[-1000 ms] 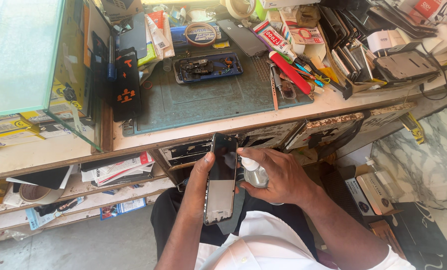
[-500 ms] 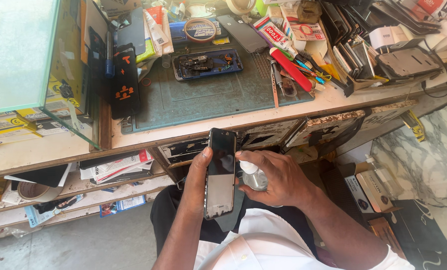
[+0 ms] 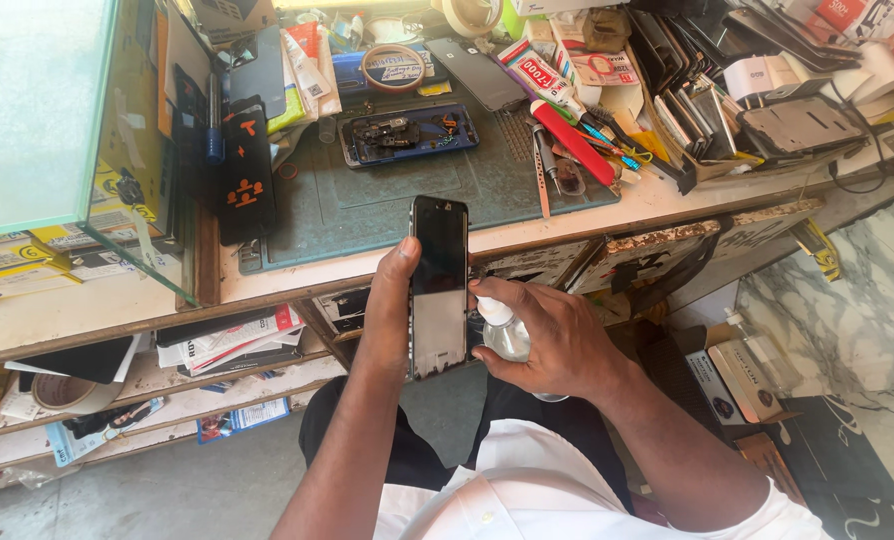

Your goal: The person works on a disassembled smartphone at a cluttered repair bench. They use a red utility knife to scrape adhesive from the phone frame, spray a clear liquid onto the device, and then use tweezers to remove small components and debris from the interior.

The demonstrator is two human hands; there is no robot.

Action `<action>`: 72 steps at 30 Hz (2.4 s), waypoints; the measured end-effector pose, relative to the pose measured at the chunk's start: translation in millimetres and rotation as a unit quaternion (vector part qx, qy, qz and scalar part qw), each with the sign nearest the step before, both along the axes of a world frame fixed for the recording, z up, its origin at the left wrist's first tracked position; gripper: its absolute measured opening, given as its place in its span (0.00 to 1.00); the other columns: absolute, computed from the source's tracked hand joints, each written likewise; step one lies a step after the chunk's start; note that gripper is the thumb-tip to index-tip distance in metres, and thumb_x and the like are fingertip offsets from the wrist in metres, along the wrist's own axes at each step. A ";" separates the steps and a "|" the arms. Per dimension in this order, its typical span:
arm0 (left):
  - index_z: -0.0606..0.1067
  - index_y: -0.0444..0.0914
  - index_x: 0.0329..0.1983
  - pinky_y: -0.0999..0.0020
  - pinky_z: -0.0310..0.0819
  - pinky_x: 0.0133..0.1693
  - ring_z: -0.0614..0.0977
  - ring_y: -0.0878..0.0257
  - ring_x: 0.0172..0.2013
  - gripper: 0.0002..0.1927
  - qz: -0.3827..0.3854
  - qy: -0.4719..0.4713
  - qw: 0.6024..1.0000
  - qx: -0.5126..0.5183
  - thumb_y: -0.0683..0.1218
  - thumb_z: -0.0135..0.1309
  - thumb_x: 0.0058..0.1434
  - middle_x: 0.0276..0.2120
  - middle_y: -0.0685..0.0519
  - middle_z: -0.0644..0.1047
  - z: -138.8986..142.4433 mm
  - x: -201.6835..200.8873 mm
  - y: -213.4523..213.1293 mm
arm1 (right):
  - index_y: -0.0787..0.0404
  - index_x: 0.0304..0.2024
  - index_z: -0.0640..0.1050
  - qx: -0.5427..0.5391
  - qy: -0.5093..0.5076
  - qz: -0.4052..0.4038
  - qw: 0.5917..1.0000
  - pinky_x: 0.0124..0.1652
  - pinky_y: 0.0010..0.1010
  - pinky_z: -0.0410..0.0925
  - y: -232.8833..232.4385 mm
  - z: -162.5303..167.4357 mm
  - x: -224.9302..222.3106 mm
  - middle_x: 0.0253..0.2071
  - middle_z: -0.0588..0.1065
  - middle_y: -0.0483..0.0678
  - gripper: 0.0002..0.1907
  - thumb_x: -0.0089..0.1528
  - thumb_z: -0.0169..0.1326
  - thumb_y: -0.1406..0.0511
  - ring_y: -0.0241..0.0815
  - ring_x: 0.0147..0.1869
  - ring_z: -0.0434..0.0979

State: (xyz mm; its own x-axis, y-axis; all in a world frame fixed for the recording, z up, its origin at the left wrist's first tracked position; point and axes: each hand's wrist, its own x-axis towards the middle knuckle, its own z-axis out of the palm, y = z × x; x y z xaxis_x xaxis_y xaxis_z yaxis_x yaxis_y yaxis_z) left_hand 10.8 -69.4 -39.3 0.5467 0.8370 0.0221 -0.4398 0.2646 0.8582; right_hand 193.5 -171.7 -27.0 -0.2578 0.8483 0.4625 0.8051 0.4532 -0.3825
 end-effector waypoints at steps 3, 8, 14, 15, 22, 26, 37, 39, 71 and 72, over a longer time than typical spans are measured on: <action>0.78 0.30 0.49 0.66 0.77 0.36 0.82 0.61 0.32 0.35 0.002 -0.011 1.000 0.013 0.68 0.45 0.68 0.31 0.47 0.80 -1.7 3.4 3.1 | 0.54 0.65 0.62 0.014 -0.002 -0.009 1.000 0.44 0.42 0.77 -0.8 -1.4 -1.0 0.49 0.80 0.54 0.42 0.54 0.70 0.58 0.54 0.47 0.84; 0.77 0.33 0.49 0.65 0.80 0.36 0.84 0.62 0.33 0.37 0.036 0.037 0.999 0.006 0.71 0.43 0.63 0.31 0.48 0.81 -4.6 9.6 5.5 | 0.55 0.66 0.62 0.016 0.001 -0.009 1.000 0.45 0.44 0.77 -3.8 -4.1 -1.9 0.51 0.79 0.57 0.45 0.52 0.70 0.58 0.55 0.48 0.84; 0.77 0.33 0.51 0.66 0.79 0.32 0.83 0.61 0.31 0.39 0.034 0.010 0.999 -0.006 0.71 0.43 0.64 0.30 0.46 0.79 -5.4 7.1 8.4 | 0.53 0.65 0.64 -0.019 -0.006 -0.011 1.000 0.45 0.42 0.78 -4.9 -6.8 -3.9 0.49 0.80 0.54 0.42 0.53 0.70 0.57 0.53 0.47 0.85; 0.77 0.33 0.51 0.66 0.80 0.32 0.83 0.61 0.31 0.38 0.037 0.002 0.999 -0.009 0.71 0.43 0.64 0.31 0.47 0.79 -5.8 7.3 8.5 | 0.52 0.64 0.65 -0.020 -0.008 -0.012 1.000 0.45 0.41 0.78 -5.2 -7.0 -4.2 0.49 0.81 0.54 0.41 0.53 0.70 0.57 0.53 0.48 0.85; 0.68 0.33 0.61 0.63 0.83 0.38 0.84 0.59 0.39 0.35 0.052 -0.074 0.993 0.074 0.68 0.45 0.70 0.43 0.46 0.77 -11.3 7.9 15.1 | 0.57 0.66 0.63 -0.009 0.014 -0.012 1.000 0.46 0.44 0.77 -7.4 -6.4 -4.9 0.51 0.79 0.59 0.44 0.52 0.70 0.58 0.56 0.48 0.84; 0.63 0.35 0.68 0.62 0.82 0.44 0.83 0.56 0.45 0.36 0.046 -0.117 0.986 0.110 0.65 0.49 0.70 0.53 0.44 0.76 -17.3 9.0 23.7 | 0.56 0.66 0.63 -0.005 0.009 -0.020 1.000 0.46 0.44 0.76 -5.7 -7.6 -2.7 0.51 0.79 0.59 0.43 0.53 0.69 0.58 0.56 0.48 0.84; 0.56 0.33 0.78 0.51 0.79 0.58 0.81 0.47 0.58 0.52 0.003 -0.189 0.975 0.117 0.60 0.67 0.60 0.57 0.43 0.75 -24.5 0.9 30.8 | 0.57 0.73 0.57 -0.056 0.123 -0.050 0.990 0.48 0.39 0.77 -9.0 -6.1 7.1 0.44 0.82 0.52 0.49 0.55 0.68 0.59 0.48 0.46 0.86; 0.55 0.30 0.78 0.50 0.77 0.62 0.79 0.45 0.61 0.54 -0.002 -0.209 0.971 0.113 0.57 0.70 0.58 0.59 0.43 0.74 -19.8 -3.5 29.1 | 0.57 0.73 0.56 -0.066 0.132 -0.035 0.988 0.49 0.39 0.77 -8.6 -5.1 8.6 0.45 0.81 0.51 0.51 0.55 0.68 0.59 0.47 0.47 0.86; 0.59 0.41 0.76 0.48 0.66 0.73 0.67 0.50 0.72 0.47 0.018 -0.180 0.951 0.252 0.37 0.71 0.56 0.72 0.39 0.65 0.8 -28.3 8.1 | 0.63 0.70 0.63 0.050 0.186 0.016 0.981 0.49 0.31 0.79 -12.7 -7.5 16.8 0.44 0.82 0.49 0.45 0.56 0.69 0.58 0.41 0.45 0.87; 0.60 0.42 0.74 0.48 0.68 0.74 0.68 0.51 0.72 0.46 0.018 -0.167 0.950 0.263 0.35 0.71 0.56 0.72 0.38 0.65 2.1 -29.4 6.5 | 0.63 0.70 0.64 0.067 0.176 0.007 0.982 0.50 0.32 0.78 -12.3 -4.0 20.1 0.45 0.82 0.50 0.45 0.56 0.69 0.58 0.41 0.46 0.87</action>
